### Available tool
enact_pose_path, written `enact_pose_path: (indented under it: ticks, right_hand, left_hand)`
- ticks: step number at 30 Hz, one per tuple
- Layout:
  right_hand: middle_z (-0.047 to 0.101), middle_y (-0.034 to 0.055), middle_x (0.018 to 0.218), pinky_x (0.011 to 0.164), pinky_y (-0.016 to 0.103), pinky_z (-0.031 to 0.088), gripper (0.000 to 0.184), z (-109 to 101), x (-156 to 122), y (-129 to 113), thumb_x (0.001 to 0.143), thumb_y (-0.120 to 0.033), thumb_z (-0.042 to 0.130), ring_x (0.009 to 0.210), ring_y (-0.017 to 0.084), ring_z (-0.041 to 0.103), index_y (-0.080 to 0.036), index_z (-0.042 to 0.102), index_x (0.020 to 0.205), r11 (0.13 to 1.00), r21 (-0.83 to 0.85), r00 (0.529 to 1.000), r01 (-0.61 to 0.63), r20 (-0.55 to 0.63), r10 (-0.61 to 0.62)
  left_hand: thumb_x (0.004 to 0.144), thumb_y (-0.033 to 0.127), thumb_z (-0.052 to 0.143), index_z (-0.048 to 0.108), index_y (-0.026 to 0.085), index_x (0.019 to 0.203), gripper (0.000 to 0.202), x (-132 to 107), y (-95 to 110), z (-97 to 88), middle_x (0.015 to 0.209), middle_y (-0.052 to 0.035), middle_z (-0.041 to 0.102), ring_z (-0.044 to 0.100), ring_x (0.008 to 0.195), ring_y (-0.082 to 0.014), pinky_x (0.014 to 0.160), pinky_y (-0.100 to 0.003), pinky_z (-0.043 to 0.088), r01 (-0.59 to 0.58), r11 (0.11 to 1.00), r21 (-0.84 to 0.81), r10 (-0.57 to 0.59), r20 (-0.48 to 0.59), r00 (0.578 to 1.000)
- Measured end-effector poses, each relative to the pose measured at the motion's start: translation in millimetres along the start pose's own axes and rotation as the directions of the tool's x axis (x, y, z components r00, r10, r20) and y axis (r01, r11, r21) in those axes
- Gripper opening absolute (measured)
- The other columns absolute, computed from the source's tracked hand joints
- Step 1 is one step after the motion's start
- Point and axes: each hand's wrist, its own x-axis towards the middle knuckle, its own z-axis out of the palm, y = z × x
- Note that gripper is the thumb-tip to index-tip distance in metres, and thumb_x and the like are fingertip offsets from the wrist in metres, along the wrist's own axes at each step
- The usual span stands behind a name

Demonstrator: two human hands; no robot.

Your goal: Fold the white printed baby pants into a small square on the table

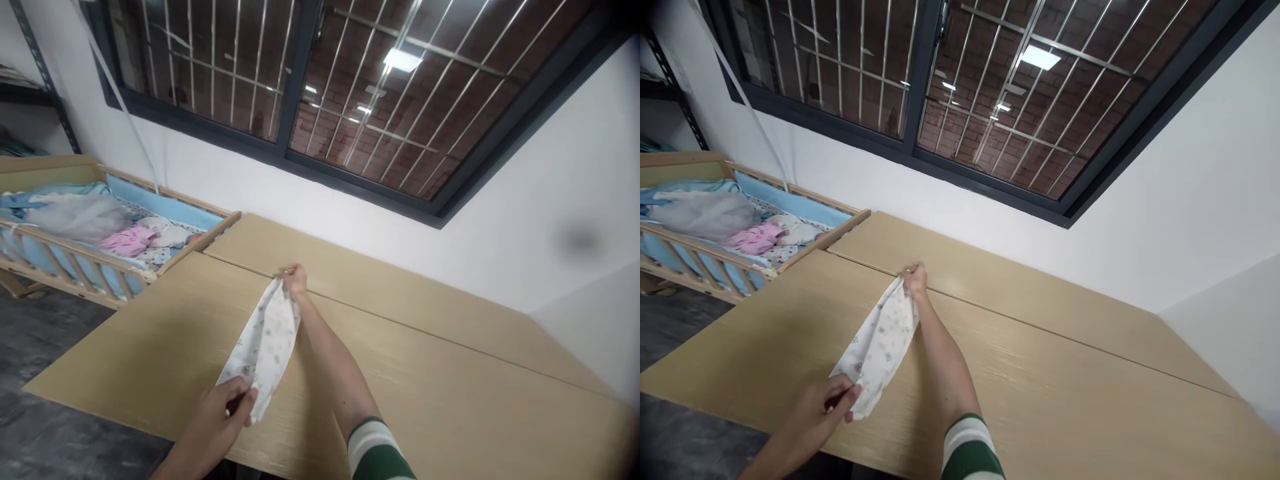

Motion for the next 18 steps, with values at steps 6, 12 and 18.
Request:
enact_pose_path:
  ticks: [6, 12, 18]
  right_hand:
    - [0.065, 0.0025, 0.087, 0.077, 0.028, 0.047, 0.020, 34.9, -15.5, -7.7, 0.076, -0.011, 0.057, 0.082, 0.018, 0.062, -0.020, 0.057, 0.093, 0.984, -0.174, 0.998, 0.046, 0.049, -0.038]
    - [0.065, 0.0122, 0.115, 0.092, 0.036, 0.048, 0.023, 28.5, -32.7, -28.3, 0.093, -0.026, 0.053, 0.102, 0.023, 0.062, -0.018, 0.055, 0.115, 0.949, -0.284, 0.984, 0.139, 0.147, -0.100]
    - [0.053, 0.0163, 0.145, 0.113, 0.041, 0.039, 0.053, 2.9, -123.6, -79.1, 0.102, -0.047, 0.049, 0.135, 0.026, 0.049, -0.017, 0.040, 0.144, 0.705, -0.139, 0.601, 0.695, 0.651, -0.464]
  left_hand:
    - [0.098, 0.044, 0.037, 0.052, 0.022, 0.066, 0.041, -5.0, -46.9, -23.9, 0.061, -0.0009, 0.063, 0.062, 0.061, -0.0191, 0.060, -0.029, 0.034, 0.110, 0.884, 0.454, -0.039, -0.163, 0.986]
    - [0.099, 0.038, 0.039, 0.065, 0.023, 0.083, 0.034, -14.3, -52.7, -19.5, 0.079, -0.0042, 0.072, 0.068, 0.073, -0.0245, 0.067, -0.033, 0.044, -0.017, 0.623, 0.782, 0.371, -0.276, 0.886]
    - [0.095, 0.041, 0.054, 0.067, 0.019, 0.119, 0.036, -19.2, -65.1, 5.1, 0.121, -0.0094, 0.072, 0.069, 0.094, -0.0207, 0.073, -0.028, 0.050, -0.274, 0.336, 0.901, 0.754, -0.083, 0.652]
